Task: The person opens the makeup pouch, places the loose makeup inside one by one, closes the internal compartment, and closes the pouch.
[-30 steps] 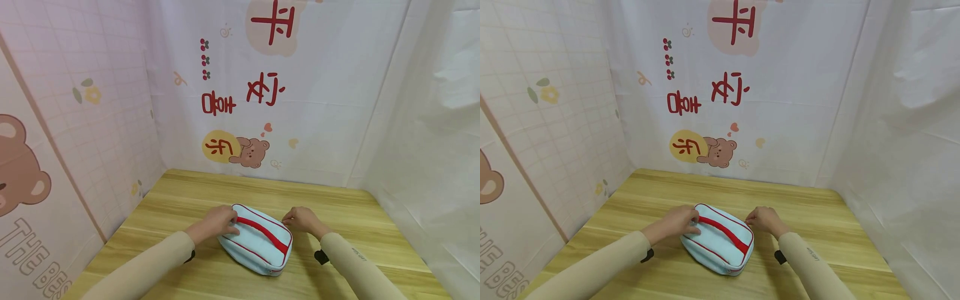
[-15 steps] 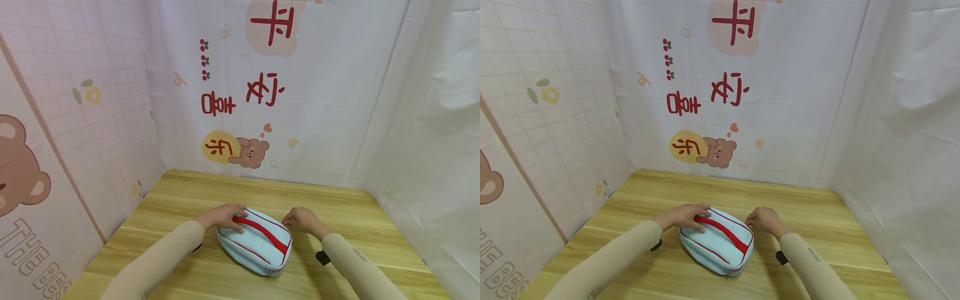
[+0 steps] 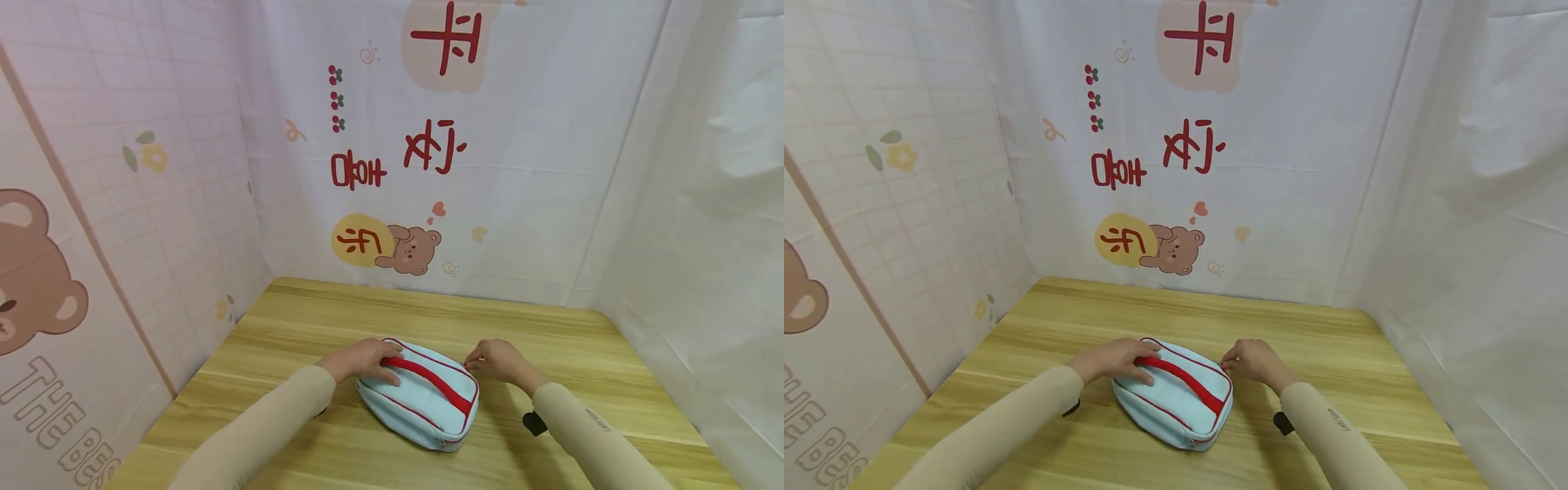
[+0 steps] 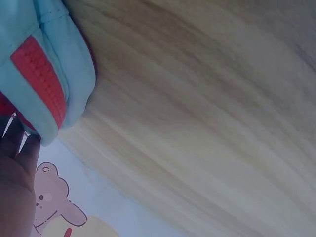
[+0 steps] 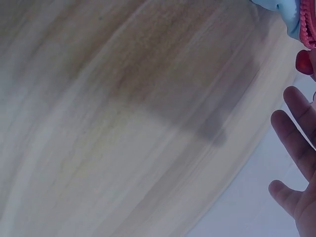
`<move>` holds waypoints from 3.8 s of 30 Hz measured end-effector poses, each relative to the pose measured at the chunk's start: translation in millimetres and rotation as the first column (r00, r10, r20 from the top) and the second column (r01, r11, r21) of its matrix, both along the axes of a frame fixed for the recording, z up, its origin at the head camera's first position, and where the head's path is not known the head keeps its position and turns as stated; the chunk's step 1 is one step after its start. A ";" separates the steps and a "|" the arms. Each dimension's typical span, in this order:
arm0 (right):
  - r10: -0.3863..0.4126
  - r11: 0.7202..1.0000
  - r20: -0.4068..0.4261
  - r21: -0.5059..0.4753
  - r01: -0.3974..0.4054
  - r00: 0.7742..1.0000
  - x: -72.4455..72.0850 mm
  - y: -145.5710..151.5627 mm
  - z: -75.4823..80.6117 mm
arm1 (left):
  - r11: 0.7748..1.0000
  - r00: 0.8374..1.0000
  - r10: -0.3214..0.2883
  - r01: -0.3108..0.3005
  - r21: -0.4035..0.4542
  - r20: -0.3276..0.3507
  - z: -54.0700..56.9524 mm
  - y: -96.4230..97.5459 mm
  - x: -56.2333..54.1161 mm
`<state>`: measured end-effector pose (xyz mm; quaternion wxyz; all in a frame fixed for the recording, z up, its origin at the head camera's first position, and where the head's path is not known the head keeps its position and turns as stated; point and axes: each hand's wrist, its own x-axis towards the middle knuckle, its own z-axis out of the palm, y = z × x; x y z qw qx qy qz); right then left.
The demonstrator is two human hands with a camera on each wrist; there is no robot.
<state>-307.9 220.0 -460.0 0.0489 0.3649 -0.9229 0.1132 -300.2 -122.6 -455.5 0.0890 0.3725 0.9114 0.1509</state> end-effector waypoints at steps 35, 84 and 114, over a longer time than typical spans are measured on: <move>0.131 0.986 0.250 -0.134 -0.100 0.959 48.9 31.3 5.1 | 0.994 0.993 0.107 -0.109 0.023 0.049 -3.1 6.2 9.4; -0.223 0.973 0.091 0.076 0.216 0.971 -0.8 -0.7 8.4 | 0.863 0.844 0.423 -0.487 -0.138 -0.329 3.5 50.8 50.7; -0.099 0.995 0.041 0.036 0.098 0.994 5.8 7.4 2.5 | 0.991 0.986 0.130 -0.126 0.040 -0.101 -10.7 9.0 29.9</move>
